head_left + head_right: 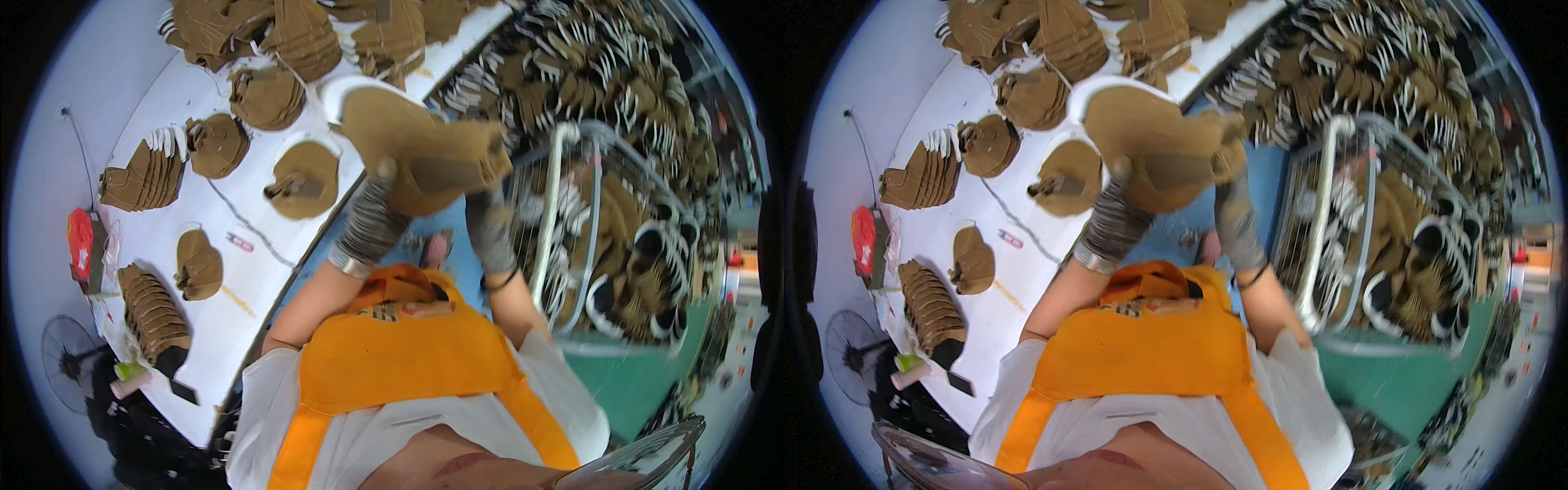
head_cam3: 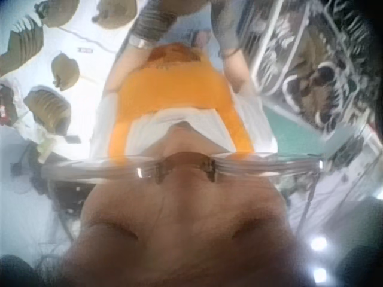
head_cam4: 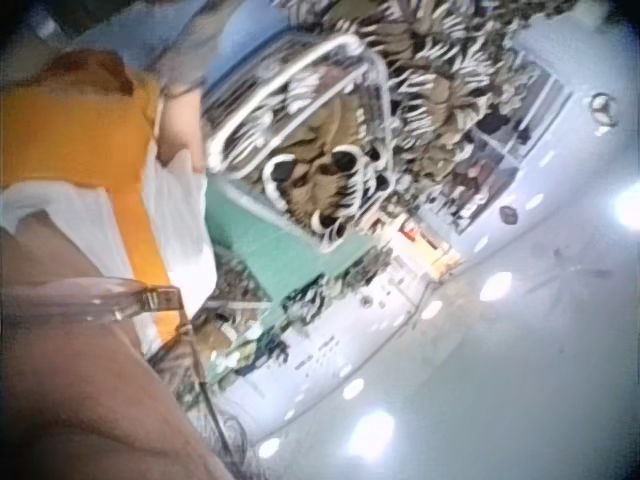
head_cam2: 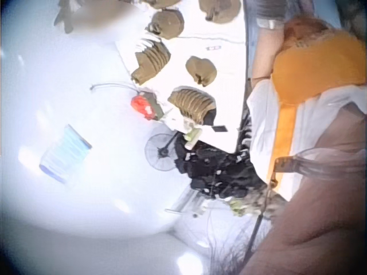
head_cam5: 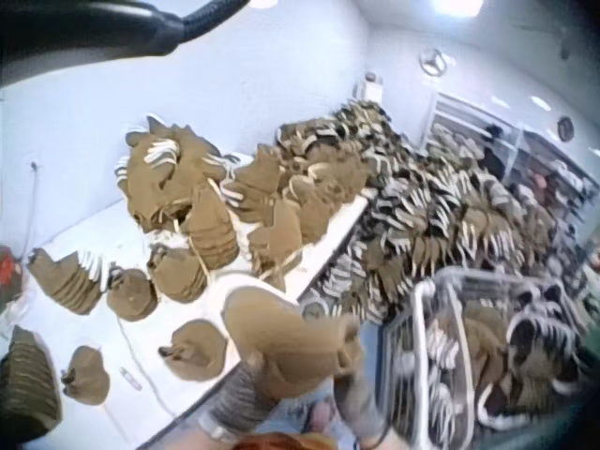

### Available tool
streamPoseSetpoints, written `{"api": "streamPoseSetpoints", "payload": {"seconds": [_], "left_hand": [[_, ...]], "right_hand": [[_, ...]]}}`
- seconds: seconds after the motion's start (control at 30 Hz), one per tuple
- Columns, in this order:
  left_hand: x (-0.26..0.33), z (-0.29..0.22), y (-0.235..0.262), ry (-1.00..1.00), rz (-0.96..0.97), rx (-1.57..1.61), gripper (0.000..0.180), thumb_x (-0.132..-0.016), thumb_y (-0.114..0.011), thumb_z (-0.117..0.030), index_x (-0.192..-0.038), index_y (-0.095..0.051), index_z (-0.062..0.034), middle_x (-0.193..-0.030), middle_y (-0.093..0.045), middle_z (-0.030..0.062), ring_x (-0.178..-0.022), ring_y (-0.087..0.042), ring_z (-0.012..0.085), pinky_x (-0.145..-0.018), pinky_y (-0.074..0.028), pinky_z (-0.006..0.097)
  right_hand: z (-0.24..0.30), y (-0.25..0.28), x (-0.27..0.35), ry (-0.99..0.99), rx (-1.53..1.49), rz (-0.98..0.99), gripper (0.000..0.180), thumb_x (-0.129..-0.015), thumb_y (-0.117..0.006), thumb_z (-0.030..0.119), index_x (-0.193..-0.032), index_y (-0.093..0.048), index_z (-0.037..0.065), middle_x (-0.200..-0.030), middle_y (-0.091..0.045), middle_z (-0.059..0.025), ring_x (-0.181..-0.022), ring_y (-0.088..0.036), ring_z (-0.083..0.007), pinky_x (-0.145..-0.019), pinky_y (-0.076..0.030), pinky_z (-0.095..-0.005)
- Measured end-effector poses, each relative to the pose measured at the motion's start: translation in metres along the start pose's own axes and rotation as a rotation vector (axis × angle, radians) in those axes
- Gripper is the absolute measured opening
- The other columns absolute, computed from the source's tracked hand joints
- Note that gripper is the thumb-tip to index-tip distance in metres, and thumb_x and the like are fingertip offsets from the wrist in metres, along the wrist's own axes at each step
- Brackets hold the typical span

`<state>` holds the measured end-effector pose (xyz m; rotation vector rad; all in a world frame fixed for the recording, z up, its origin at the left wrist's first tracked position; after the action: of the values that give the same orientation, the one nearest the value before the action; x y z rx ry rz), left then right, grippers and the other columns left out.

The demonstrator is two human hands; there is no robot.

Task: The person handles tan shoe uppers one at a time, using a trimming tool to remove excess threads from the material edges. They place the uppers into a stack on the table and move several uppers into a wire storage cart.

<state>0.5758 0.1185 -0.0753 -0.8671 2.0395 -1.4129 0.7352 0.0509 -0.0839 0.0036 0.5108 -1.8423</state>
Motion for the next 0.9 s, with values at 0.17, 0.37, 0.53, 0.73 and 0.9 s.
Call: {"api": "streamPoseSetpoints", "payload": {"seconds": [0.17, 0.37, 0.53, 0.73, 0.9], "left_hand": [[-0.09, 0.093, -0.038, 0.172, -0.054, -0.29, 0.077, -0.088, -0.064, -0.05, -0.143, -0.033, -0.0055, -0.139, -0.046, 0.0101, -0.125, -0.046, 0.0221, -0.107, -0.039, 0.037], [-0.154, 0.141, -0.059, 0.144, -0.041, -0.267, 0.078, -0.085, -0.067, -0.051, -0.142, -0.039, -0.0051, -0.136, -0.05, 0.0099, -0.125, -0.046, 0.0212, -0.106, -0.039, 0.037], [-0.191, 0.119, -0.049, 0.254, 0.081, -0.705, 0.063, -0.091, -0.064, -0.034, -0.141, -0.041, -0.0027, -0.137, -0.049, 0.0125, -0.128, -0.046, 0.0226, -0.108, -0.038, 0.035], [-0.198, 0.073, -0.013, 0.368, -0.06, -0.474, 0.047, -0.097, -0.057, -0.019, -0.139, -0.044, -0.0005, -0.131, -0.054, 0.0111, -0.124, -0.049, 0.0177, -0.105, -0.04, 0.032], [-0.237, 0.011, 0.011, 0.188, -0.066, -0.671, 0.042, -0.1, -0.051, -0.019, -0.137, -0.045, -0.0004, -0.131, -0.053, 0.012, -0.123, -0.049, 0.0187, -0.106, -0.038, 0.033]], "right_hand": [[0.011, 0.132, -0.023, -0.203, 0.241, -0.078, 0.097, -0.077, -0.075, 0.052, -0.146, -0.026, 0.005, -0.14, -0.04, -0.0125, -0.13, -0.04, -0.0269, -0.107, -0.036, -0.0406], [0.008, 0.207, -0.078, -0.38, -0.14, -0.242, 0.082, -0.078, -0.077, 0.042, -0.14, -0.036, 0.006, -0.133, -0.046, -0.0124, -0.12, -0.049, -0.0301, -0.101, -0.046, -0.0427], [0.019, 0.189, -0.16, -0.448, -0.437, -0.292, 0.08, -0.085, -0.063, 0.056, -0.143, -0.034, 0.008, -0.14, -0.043, -0.0128, -0.126, -0.045, -0.0321, -0.105, -0.042, -0.0442], [0.002, 0.232, -0.264, -0.424, -0.572, -0.384, 0.077, -0.089, -0.052, 0.06, -0.145, -0.032, 0.011, -0.147, -0.035, -0.0137, -0.131, -0.038, -0.034, -0.108, -0.037, -0.0504], [0.007, 0.218, -0.341, -0.26, 0.758, -0.111, 0.085, -0.088, -0.058, 0.051, -0.149, -0.015, 0.01, -0.152, -0.024, -0.0139, -0.137, -0.03, -0.0338, -0.113, -0.028, -0.0474]]}}
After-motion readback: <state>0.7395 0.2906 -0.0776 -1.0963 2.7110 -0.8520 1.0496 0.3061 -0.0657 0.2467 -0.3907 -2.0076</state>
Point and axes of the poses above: each hand's wrist, its own x-axis away from the middle knuckle, its own y-axis out of the back of the hand, z = x × y, the point moved 2 cm from there along -x, towards the middle knuckle
